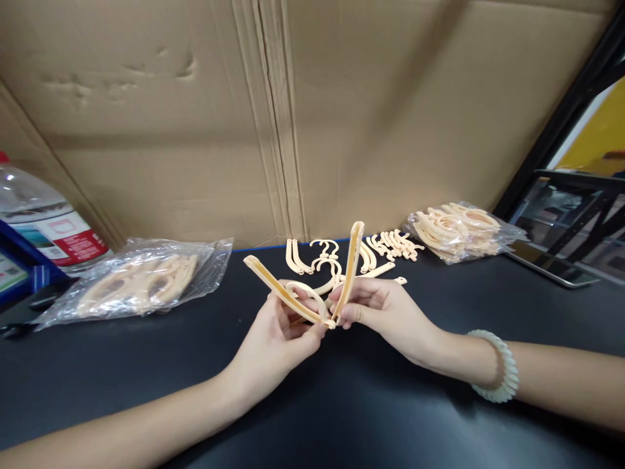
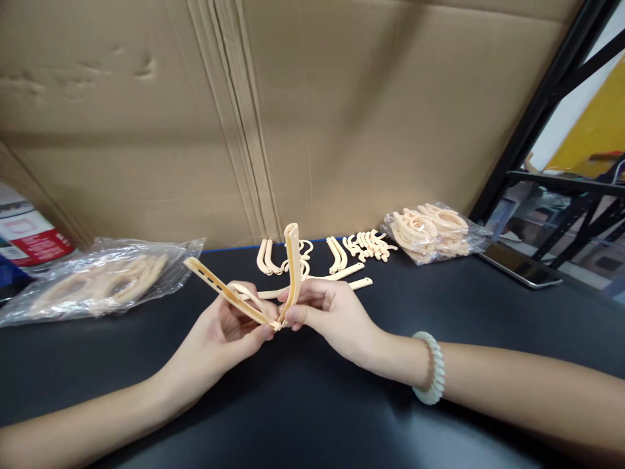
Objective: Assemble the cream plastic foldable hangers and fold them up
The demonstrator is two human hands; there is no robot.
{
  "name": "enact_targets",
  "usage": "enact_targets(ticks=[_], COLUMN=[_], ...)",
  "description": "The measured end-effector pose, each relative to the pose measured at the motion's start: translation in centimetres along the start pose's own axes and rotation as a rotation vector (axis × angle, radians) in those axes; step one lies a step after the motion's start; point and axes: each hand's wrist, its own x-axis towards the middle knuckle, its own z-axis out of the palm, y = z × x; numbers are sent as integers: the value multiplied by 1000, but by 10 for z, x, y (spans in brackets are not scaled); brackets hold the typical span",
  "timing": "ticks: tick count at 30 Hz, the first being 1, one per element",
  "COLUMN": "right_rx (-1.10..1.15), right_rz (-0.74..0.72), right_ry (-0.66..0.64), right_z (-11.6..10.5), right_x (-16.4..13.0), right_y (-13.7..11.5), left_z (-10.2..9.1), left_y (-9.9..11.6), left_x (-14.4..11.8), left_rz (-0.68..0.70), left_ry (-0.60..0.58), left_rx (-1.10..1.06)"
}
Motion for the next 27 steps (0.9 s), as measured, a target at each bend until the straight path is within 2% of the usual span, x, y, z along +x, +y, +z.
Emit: enact_targets(ticks=[5,9,19,24,27], right_rx=[-71,-71,-53,-6,-116], right_rz=[7,1,9,-125,-150], right_ry=[-17,0,51,26,-28], right_z=[1,2,4,-21,-45], right_x=[-1,-2,1,5,4], right_y=[-1,0,6,-3,-12], left_z=[2,3,3,0,0], left_y=[3,3,4,4,5], left_x=[-1,-3,0,1,-1], left_rz=[-35,-63,-30,-18,-17], left_ry=[8,66,113,191,217], left_rx=[2,11,-29,-57,-78])
